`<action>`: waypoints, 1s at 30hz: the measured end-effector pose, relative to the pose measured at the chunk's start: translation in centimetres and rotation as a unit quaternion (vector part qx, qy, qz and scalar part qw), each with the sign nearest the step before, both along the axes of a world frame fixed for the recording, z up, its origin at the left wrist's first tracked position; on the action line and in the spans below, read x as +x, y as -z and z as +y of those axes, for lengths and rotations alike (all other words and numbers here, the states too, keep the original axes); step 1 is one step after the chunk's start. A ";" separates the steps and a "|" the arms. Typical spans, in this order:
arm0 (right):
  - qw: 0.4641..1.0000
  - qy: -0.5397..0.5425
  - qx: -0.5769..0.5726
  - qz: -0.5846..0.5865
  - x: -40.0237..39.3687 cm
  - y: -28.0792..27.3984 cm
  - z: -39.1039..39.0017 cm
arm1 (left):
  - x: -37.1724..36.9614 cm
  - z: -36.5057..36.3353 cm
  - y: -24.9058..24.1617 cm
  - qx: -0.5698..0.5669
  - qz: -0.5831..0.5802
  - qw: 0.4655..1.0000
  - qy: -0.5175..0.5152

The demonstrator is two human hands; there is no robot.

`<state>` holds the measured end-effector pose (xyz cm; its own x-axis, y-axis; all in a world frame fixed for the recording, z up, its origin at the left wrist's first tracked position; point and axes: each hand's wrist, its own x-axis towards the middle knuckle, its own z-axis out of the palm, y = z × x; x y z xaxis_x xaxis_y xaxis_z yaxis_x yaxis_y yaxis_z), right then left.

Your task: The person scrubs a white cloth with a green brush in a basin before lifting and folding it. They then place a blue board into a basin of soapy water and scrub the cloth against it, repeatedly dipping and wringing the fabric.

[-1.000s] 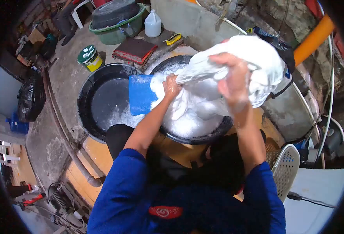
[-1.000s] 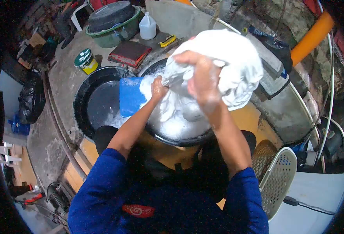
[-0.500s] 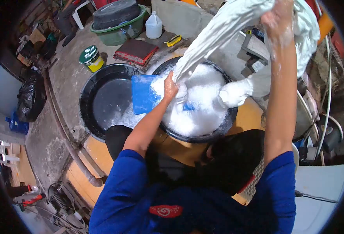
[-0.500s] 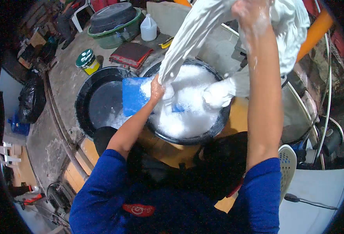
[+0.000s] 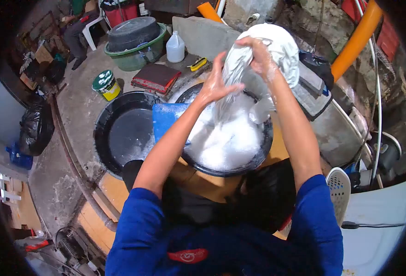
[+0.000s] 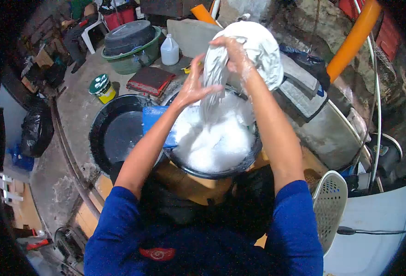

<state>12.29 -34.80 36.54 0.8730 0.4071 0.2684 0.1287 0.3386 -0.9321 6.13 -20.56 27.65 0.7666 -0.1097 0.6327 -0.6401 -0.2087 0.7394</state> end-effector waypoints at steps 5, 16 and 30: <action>0.998 0.026 -0.058 -0.013 -3.1 -0.9 1.5 | 3.3 -0.1 -1.7 -0.011 -0.013 0.997 -0.073; 0.826 0.278 -0.345 -0.349 -4.1 1.4 -6.2 | 2.4 -1.3 -11.6 -0.020 -0.090 0.965 -0.244; 0.926 0.339 0.098 -0.135 -3.3 3.7 1.7 | 2.7 -1.0 -6.2 0.138 -0.170 0.970 -0.106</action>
